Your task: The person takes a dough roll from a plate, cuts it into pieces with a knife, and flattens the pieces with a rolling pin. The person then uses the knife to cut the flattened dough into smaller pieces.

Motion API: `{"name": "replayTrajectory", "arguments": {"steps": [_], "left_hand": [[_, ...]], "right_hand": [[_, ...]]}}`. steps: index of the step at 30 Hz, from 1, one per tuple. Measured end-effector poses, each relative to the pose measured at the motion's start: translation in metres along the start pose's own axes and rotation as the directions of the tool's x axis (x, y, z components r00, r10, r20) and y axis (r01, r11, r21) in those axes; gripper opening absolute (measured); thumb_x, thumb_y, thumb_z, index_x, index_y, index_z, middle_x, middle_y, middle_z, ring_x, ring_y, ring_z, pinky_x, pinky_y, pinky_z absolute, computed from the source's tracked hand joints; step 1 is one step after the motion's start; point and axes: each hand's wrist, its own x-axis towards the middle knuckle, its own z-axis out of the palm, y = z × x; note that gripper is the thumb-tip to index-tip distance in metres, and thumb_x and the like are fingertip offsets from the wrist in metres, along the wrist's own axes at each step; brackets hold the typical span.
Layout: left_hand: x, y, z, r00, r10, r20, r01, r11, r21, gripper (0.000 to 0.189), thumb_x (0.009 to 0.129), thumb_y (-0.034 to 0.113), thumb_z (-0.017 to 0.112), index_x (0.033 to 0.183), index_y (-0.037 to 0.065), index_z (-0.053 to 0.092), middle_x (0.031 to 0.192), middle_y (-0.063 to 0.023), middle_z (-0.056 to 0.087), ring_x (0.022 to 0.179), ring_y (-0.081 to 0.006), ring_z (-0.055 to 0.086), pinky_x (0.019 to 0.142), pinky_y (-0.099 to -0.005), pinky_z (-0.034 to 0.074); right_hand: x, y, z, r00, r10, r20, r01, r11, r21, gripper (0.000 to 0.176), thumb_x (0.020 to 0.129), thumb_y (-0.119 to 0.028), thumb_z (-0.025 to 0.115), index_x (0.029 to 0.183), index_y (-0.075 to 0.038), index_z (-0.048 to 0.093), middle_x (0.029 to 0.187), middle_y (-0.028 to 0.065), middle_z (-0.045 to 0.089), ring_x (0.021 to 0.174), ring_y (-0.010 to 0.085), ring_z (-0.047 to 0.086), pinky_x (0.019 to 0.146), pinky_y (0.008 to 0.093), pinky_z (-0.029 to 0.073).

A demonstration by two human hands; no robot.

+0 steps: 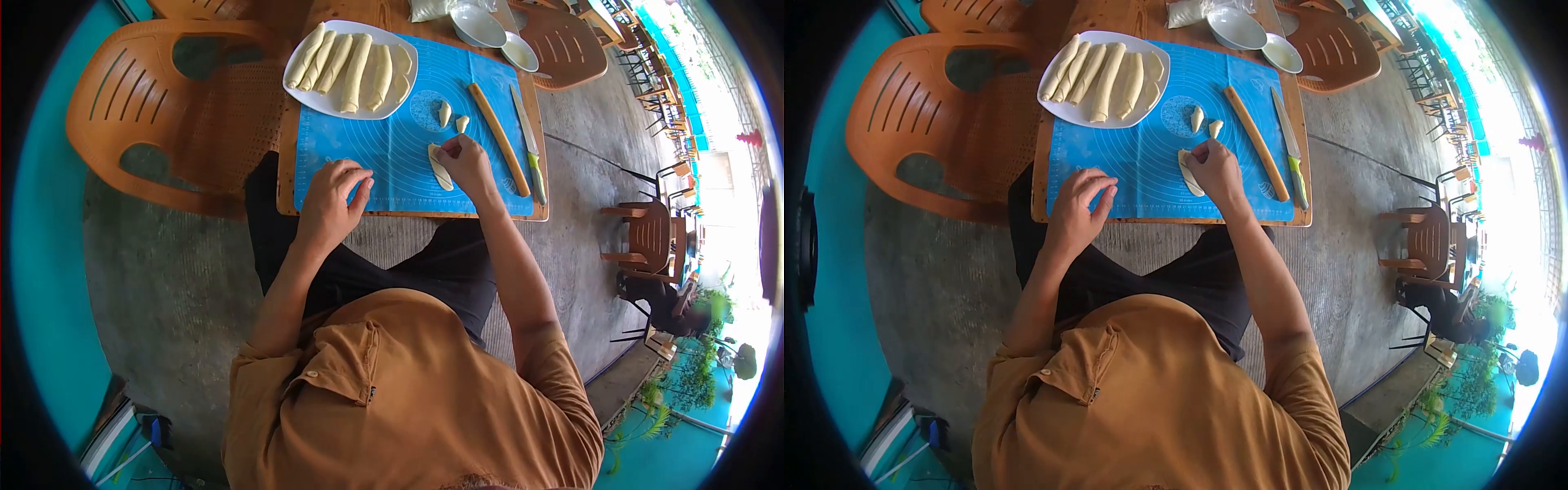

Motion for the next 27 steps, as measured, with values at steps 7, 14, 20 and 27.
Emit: {"name": "replayTrajectory", "arguments": {"steps": [7,14,20,27], "left_hand": [[-0.001,-0.002,0.000,1.000,-0.005,0.002,0.005,1.000,-0.006,0.013,0.100,0.011,0.077,0.111,0.005,0.075,0.109,-0.0071,0.071,0.098,-0.0289,0.069,0.088,-0.0442,0.056],[-0.002,0.000,-0.003,0.999,-0.043,0.022,0.043,0.999,-0.019,0.014,0.100,0.009,0.076,0.113,0.003,0.076,0.112,-0.0095,0.073,0.103,-0.0318,0.069,0.093,-0.0439,0.056],[-0.003,-0.001,-0.003,0.999,-0.044,0.021,0.045,0.999,-0.021,0.014,0.100,0.010,0.076,0.112,0.003,0.077,0.112,-0.0101,0.073,0.104,-0.0316,0.070,0.093,-0.0442,0.056],[0.000,0.000,0.000,1.000,-0.006,0.008,0.006,1.000,-0.001,0.014,0.100,0.012,0.077,0.111,0.005,0.075,0.110,-0.0074,0.071,0.101,-0.0286,0.069,0.090,-0.0444,0.056]], "right_hand": [[0.006,0.012,0.003,0.998,-0.058,-0.014,0.059,0.996,0.070,0.031,0.089,-0.022,0.085,0.107,0.002,0.077,0.100,0.0165,0.081,0.094,0.0295,0.079,0.086,0.0406,0.062],[0.006,0.009,-0.003,0.993,-0.106,0.050,0.104,0.994,0.033,0.031,0.090,-0.022,0.084,0.107,0.003,0.076,0.099,0.0163,0.081,0.094,0.0270,0.079,0.087,0.0393,0.062],[0.003,0.013,-0.005,0.984,-0.173,0.044,0.168,0.980,0.103,0.031,0.093,-0.021,0.080,0.112,0.003,0.076,0.103,0.0169,0.080,0.097,0.0269,0.079,0.091,0.0394,0.061],[0.003,0.012,-0.008,0.968,-0.225,0.112,0.221,0.974,0.050,0.031,0.095,-0.020,0.079,0.117,0.002,0.075,0.107,0.0176,0.079,0.103,0.0259,0.077,0.095,0.0400,0.060]]}}
